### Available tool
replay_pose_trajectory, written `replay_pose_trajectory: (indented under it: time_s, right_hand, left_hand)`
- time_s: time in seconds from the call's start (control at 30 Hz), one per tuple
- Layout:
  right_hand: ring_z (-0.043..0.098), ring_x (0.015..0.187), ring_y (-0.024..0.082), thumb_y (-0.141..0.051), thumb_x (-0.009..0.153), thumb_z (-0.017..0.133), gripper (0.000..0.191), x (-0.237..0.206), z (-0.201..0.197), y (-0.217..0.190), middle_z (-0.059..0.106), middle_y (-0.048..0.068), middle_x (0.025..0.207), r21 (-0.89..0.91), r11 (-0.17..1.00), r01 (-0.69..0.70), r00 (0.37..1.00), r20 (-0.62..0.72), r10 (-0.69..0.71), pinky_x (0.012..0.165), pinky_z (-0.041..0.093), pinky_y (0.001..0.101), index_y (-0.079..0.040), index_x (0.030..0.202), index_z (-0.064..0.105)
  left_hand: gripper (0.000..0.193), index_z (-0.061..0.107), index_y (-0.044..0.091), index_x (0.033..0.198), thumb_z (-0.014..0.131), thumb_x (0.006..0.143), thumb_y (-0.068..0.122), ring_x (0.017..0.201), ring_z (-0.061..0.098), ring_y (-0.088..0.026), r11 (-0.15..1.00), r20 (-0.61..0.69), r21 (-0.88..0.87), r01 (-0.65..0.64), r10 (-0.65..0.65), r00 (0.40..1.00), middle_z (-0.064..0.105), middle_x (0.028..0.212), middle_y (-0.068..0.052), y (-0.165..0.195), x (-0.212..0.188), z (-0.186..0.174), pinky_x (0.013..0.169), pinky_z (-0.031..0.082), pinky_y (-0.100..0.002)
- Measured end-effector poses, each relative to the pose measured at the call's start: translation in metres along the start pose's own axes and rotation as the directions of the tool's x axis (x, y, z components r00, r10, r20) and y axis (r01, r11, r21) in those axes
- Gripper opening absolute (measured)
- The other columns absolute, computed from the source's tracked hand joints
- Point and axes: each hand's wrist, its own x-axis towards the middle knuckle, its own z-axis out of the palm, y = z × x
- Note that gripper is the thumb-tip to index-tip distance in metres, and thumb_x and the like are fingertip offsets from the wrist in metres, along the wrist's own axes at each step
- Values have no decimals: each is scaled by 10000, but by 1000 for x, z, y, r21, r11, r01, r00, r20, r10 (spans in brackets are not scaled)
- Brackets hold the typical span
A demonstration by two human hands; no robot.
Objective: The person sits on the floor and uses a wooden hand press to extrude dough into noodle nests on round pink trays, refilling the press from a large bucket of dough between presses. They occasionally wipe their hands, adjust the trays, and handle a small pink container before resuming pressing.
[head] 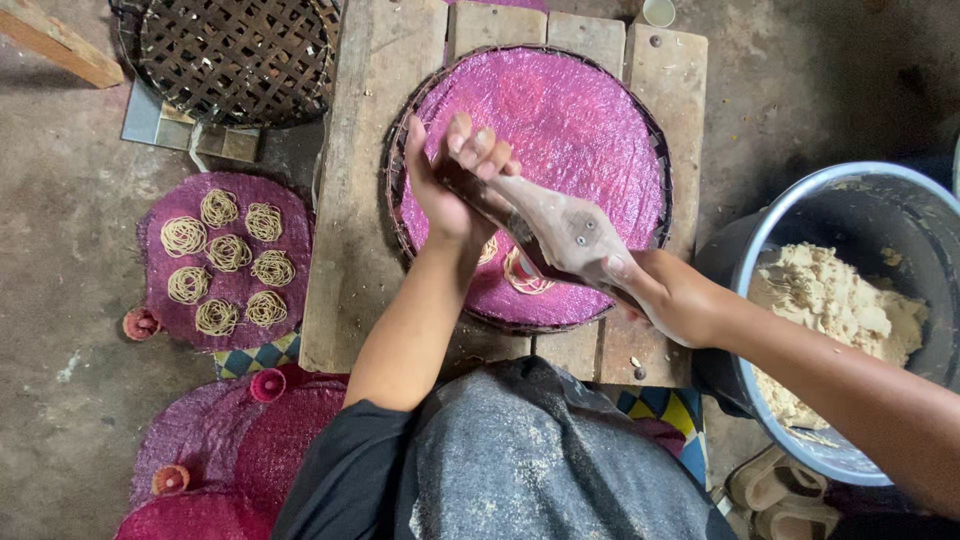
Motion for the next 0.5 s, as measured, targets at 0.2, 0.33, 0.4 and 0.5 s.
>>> replay_pose_trajectory:
  time_s: [0.2, 0.33, 0.4, 0.5]
  right_hand:
    - [561, 590, 226, -599, 1056, 319, 688, 1, -23, 9, 544, 92, 639, -95, 984, -151, 985, -97, 141, 605, 512, 389, -6, 838, 593]
    - [480, 622, 171, -528, 1018, 350, 555, 8, -22, 17, 480, 34, 667, 117, 987, 108, 987, -132, -92, 610, 465, 361, -43, 926, 604]
    - [461, 634, 164, -528, 1044, 346, 583, 10, -23, 23, 479, 33, 675, 110, 981, 163, 982, -110, -151, 622, 457, 355, -13, 906, 583]
    - [445, 644, 157, -512, 1039, 388, 559, 10, -27, 35, 483, 32, 689, 169, 969, 180, 981, -101, -164, 614, 441, 359, -5, 918, 588]
  left_hand:
    - [547, 522, 204, 747, 414, 1066, 635, 598, 485, -93, 994, -12, -108, 20, -21, 1000, 520, 644, 82, -27, 10, 12, 635, 448, -278]
    - [511, 551, 181, 787, 381, 985, 620, 706, 551, -138, 993, -46, 35, 111, -109, 993, 572, 736, 29, -10, 21, 26, 799, 471, -318]
    - [570, 569, 150, 786, 341, 940, 650, 763, 602, -163, 962, -162, 138, 236, -214, 963, 606, 811, -29, 0, 13, 25, 797, 457, -313]
    - [597, 460, 113, 1093, 296, 964, 673, 785, 622, -145, 651, -415, 508, 564, -389, 823, 650, 991, -78, 2, -7, 8, 757, 475, -289]
